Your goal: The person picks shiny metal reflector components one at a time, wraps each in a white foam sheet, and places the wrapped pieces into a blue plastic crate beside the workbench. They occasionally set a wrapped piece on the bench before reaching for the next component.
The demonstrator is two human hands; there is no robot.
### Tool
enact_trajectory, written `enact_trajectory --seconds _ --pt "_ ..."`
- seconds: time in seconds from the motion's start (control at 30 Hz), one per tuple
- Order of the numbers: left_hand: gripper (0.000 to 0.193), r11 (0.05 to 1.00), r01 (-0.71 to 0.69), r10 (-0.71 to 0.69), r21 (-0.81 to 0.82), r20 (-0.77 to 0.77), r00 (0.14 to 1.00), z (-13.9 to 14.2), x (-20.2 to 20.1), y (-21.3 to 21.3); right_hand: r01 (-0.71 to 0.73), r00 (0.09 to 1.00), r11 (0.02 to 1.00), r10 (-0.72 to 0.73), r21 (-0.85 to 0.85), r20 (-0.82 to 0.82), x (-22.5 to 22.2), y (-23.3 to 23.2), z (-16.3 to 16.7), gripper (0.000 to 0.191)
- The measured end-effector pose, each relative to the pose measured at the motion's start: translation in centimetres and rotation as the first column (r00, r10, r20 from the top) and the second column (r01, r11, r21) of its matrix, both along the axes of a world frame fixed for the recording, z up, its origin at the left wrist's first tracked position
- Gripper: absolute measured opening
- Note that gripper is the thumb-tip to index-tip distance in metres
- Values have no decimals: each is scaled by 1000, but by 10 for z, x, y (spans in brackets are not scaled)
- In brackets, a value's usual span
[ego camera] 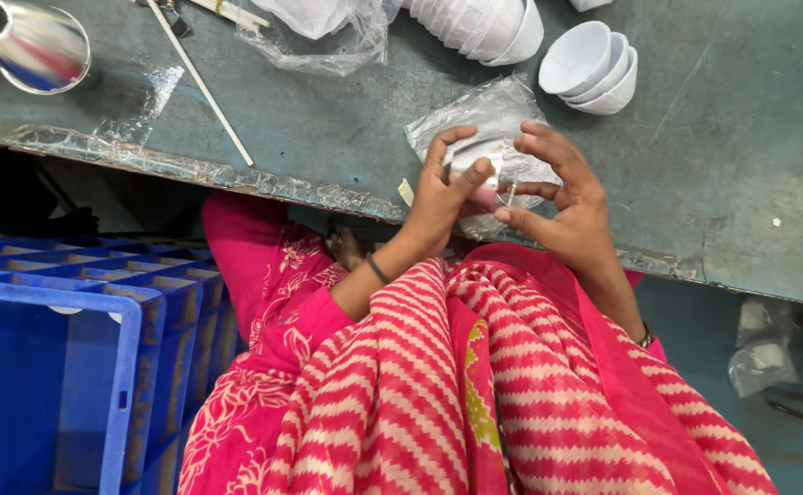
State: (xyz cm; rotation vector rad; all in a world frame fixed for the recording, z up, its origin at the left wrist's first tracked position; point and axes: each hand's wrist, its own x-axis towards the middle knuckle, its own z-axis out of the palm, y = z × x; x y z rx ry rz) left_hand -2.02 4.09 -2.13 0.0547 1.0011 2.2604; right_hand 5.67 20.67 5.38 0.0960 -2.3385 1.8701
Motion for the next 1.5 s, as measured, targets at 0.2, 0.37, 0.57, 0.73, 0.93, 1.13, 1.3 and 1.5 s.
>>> enact_trajectory --seconds 0.2,0.37,0.57,0.73,0.93,1.13,1.3,1.5 --pt "69 987 119 -123 110 30 992 31 17 -5 -44 998 972 33 -232 -49 22 5 2 75" --pt "74 957 202 -192 207 -65 979 50 19 -17 -78 997 970 70 -232 -40 34 8 15 76" --pt "71 965 251 -249 71 -34 968 54 17 -21 -46 998 998 47 32 -32 38 6 30 89" --pt "70 966 251 -245 69 -85 966 49 16 -21 -40 999 997 39 64 24 34 2 35 86" --pt "69 969 236 -226 73 -130 966 46 17 -20 -28 999 999 26 43 44 33 2 32 85" --pt "69 968 243 -236 62 -106 966 44 17 -19 -32 999 999 31 7 39 32 2 27 84" --pt "67 972 227 -216 66 -146 965 44 17 -18 -32 999 999 32 8 33 31 2 26 85" --pt "67 965 251 -244 83 -86 966 67 7 -20 -84 995 996 85 29 -54 18 7 37 84"
